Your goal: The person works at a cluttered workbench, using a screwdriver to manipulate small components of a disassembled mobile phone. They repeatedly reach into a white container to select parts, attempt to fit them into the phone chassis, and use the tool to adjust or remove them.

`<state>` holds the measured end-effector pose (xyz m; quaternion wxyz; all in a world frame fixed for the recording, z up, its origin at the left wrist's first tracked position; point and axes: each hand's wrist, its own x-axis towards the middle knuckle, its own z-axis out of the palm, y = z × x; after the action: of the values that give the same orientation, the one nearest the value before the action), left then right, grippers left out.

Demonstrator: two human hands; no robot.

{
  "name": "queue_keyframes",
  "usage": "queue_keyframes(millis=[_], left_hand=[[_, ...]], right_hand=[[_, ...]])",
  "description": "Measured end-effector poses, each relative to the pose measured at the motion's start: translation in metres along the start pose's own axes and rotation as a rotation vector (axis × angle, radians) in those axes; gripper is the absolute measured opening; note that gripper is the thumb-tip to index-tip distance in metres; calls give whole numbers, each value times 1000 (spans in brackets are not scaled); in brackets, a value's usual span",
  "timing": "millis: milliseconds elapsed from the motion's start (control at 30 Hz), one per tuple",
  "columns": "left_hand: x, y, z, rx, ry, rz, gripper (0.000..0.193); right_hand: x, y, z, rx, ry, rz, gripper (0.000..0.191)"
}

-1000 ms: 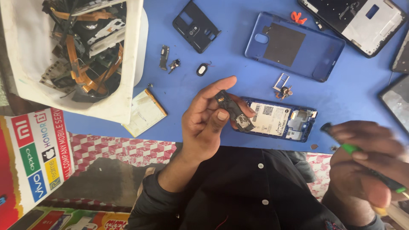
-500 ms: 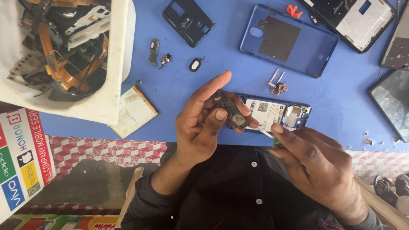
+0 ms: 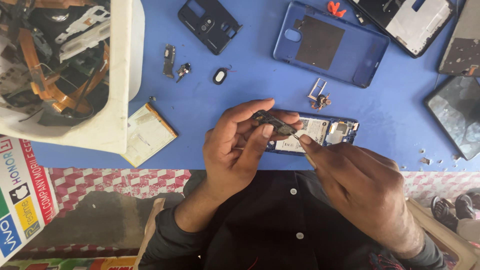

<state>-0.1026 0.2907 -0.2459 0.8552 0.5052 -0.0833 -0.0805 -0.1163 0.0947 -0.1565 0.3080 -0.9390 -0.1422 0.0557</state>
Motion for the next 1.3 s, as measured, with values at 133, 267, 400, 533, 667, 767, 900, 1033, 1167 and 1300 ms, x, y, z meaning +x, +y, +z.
queue_keyframes(millis=[133,267,400,533,667,767,900,1033,1167,1300], left_hand=[[2,1,0,-23,-6,-9,25],[2,1,0,-62,6,-16,25],[1,3,0,31,-1,23,15],[2,7,5,245,15,103,17],[-3,20,1,651,-12,233,24],[-7,28,-8,897,-61,336,30],[-15,28,-8,1059,-84,386,34],[-17,26,-4,1275,-150,429,33],[-19,28,-2,1358,-229,389,35],[-17,32,-4,1376,-296,310,40]], right_hand=[[0,2,3,-3,1,19,40],[-3,6,5,30,17,8,37],[-12,18,2,41,94,-27,34],[-26,35,1,74,224,3,33],[-43,52,-2,71,262,27,31],[-51,64,-4,101,294,44,27],[-46,87,-5,59,331,-28,25],[-35,106,-7,-66,347,-57,25],[-24,118,-3,75,362,-82,18],[-21,124,2,116,360,-66,18]])
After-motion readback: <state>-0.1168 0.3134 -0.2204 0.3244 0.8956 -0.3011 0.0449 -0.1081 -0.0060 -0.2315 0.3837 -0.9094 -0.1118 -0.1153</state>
